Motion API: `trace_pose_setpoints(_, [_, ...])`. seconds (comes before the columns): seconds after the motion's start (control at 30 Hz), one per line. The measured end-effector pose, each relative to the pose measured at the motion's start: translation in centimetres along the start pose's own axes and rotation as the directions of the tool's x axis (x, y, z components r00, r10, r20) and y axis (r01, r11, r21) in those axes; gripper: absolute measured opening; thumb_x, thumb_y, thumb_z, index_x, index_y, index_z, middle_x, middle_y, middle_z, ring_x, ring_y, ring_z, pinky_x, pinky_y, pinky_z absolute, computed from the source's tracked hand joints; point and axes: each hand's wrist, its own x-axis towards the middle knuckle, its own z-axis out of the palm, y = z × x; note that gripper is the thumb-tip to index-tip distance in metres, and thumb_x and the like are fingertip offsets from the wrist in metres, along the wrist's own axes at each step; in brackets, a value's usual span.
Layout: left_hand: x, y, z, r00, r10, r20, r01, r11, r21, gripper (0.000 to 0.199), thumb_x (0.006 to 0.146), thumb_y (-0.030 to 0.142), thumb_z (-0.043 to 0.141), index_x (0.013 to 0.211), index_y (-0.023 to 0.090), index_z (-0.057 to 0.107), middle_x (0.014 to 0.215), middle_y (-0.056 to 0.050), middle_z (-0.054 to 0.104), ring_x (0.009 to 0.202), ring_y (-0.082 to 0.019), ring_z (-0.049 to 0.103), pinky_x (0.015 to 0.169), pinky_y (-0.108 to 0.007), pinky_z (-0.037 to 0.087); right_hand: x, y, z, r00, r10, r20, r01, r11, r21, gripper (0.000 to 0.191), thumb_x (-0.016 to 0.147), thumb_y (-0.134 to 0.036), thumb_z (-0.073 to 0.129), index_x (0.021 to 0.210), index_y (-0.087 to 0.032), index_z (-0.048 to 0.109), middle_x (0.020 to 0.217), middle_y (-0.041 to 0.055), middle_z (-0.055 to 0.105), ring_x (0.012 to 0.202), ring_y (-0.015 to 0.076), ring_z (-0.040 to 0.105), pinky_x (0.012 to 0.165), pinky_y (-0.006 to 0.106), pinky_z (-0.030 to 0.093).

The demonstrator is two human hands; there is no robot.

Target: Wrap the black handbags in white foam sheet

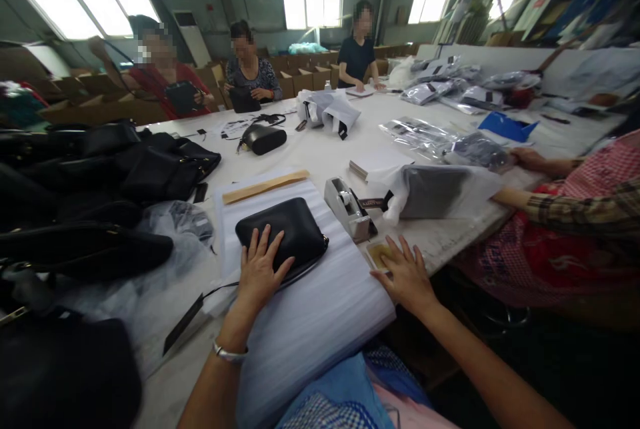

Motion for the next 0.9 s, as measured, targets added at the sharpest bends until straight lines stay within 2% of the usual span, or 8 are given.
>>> trace_pose_setpoints(0.17, [-0.3,0.0,0.1,1.000,-0.016,-0.007,0.015,1.000,-0.016,0.061,0.092,0.051,0.051,0.147,0.031,0.037,0.162,-0.004,0.020,0.149,-0.033,0.012,0.113,-0.061,0.026,0.8,1.2,0.0,0.995,-0.098,-0.011,0.098,0.995,-0.036,0.045,0.092,-0.057,0.048,0.103,-0.022,0.075,0.145,0.0120,0.050,0.138,0.0390,0.036,0.106,0.065,0.032])
trace_pose_setpoints(0.3, [-0.5,0.0,0.3,0.999,-0.015,-0.032,0.014,0.999,-0.041,0.061,0.090,0.049,0.054,0.147,0.033,0.037,0.162,-0.003,0.022,0.149,-0.033,0.013,0.114,-0.061,0.025,3.1,1.5,-2.3,0.945,-0.207,-0.254,0.230,0.971,0.062,0.037,0.094,-0.047,0.049,0.104,-0.021,0.073,0.133,0.0127,0.060,0.127,0.0354,0.050,0.102,0.055,0.043])
trace_pose_setpoints(0.4, [-0.6,-0.1,0.7,0.998,-0.012,-0.069,0.007,0.998,-0.063,0.061,0.090,0.048,0.055,0.147,0.033,0.037,0.161,-0.003,0.023,0.149,-0.033,0.013,0.114,-0.061,0.024,6.4,-0.9,-5.2,0.899,-0.218,-0.379,0.324,0.914,0.245,0.034,0.095,-0.041,0.050,0.116,-0.021,0.068,0.119,0.0097,0.068,0.108,0.0259,0.064,0.093,0.039,0.052])
trace_pose_setpoints(0.47, [-0.7,-0.1,0.9,0.996,-0.011,-0.093,0.004,0.997,-0.080,0.061,0.090,0.047,0.056,0.146,0.033,0.037,0.161,-0.003,0.023,0.149,-0.033,0.014,0.114,-0.062,0.023,9.4,-3.7,-6.6,0.905,-0.245,-0.348,0.377,0.840,0.390,0.030,0.096,-0.039,0.051,0.116,-0.024,0.067,0.109,0.0060,0.072,0.094,0.0211,0.069,0.084,0.033,0.055])
trace_pose_setpoints(0.53, [-0.9,-0.2,1.0,0.994,-0.013,-0.110,0.002,0.995,-0.095,0.062,0.089,0.046,0.057,0.146,0.034,0.037,0.161,-0.003,0.024,0.149,-0.033,0.014,0.114,-0.063,0.023,13.2,-6.7,-6.9,0.905,-0.302,-0.300,0.419,0.751,0.509,0.028,0.095,-0.039,0.052,0.113,-0.026,0.069,0.106,0.0039,0.073,0.091,0.0196,0.070,0.082,0.030,0.055])
trace_pose_setpoints(0.63, [-1.1,-0.2,1.1,0.991,-0.019,-0.129,0.004,0.993,-0.116,0.064,0.088,0.045,0.060,0.146,0.034,0.037,0.161,-0.002,0.023,0.149,-0.032,0.014,0.115,-0.063,0.022,19.8,-10.5,-5.1,0.918,-0.347,-0.192,0.389,0.687,0.614,0.027,0.094,-0.038,0.051,0.107,-0.026,0.072,0.108,0.0024,0.074,0.098,0.0204,0.069,0.084,0.030,0.054])
trace_pose_setpoints(0.73, [-1.2,-0.2,1.4,0.988,-0.023,-0.151,0.002,0.991,-0.135,0.065,0.086,0.043,0.061,0.146,0.034,0.037,0.162,-0.002,0.022,0.149,-0.032,0.014,0.114,-0.064,0.022,26.2,-12.9,-1.8,0.929,-0.370,-0.006,0.299,0.742,0.600,0.027,0.092,-0.035,0.051,0.099,-0.025,0.075,0.106,0.0027,0.075,0.102,0.0218,0.068,0.087,0.031,0.053])
trace_pose_setpoints(0.9, [-1.4,-0.4,1.9,0.982,-0.028,-0.187,-0.002,0.988,-0.155,0.065,0.085,0.039,0.063,0.145,0.034,0.039,0.161,-0.001,0.024,0.148,-0.033,0.017,0.114,-0.065,0.025,33.1,-15.0,3.5,0.902,-0.397,0.169,0.255,0.806,0.535,0.028,0.089,-0.032,0.055,0.075,-0.020,0.076,0.078,0.0031,0.076,0.077,0.0184,0.070,0.073,0.027,0.052])
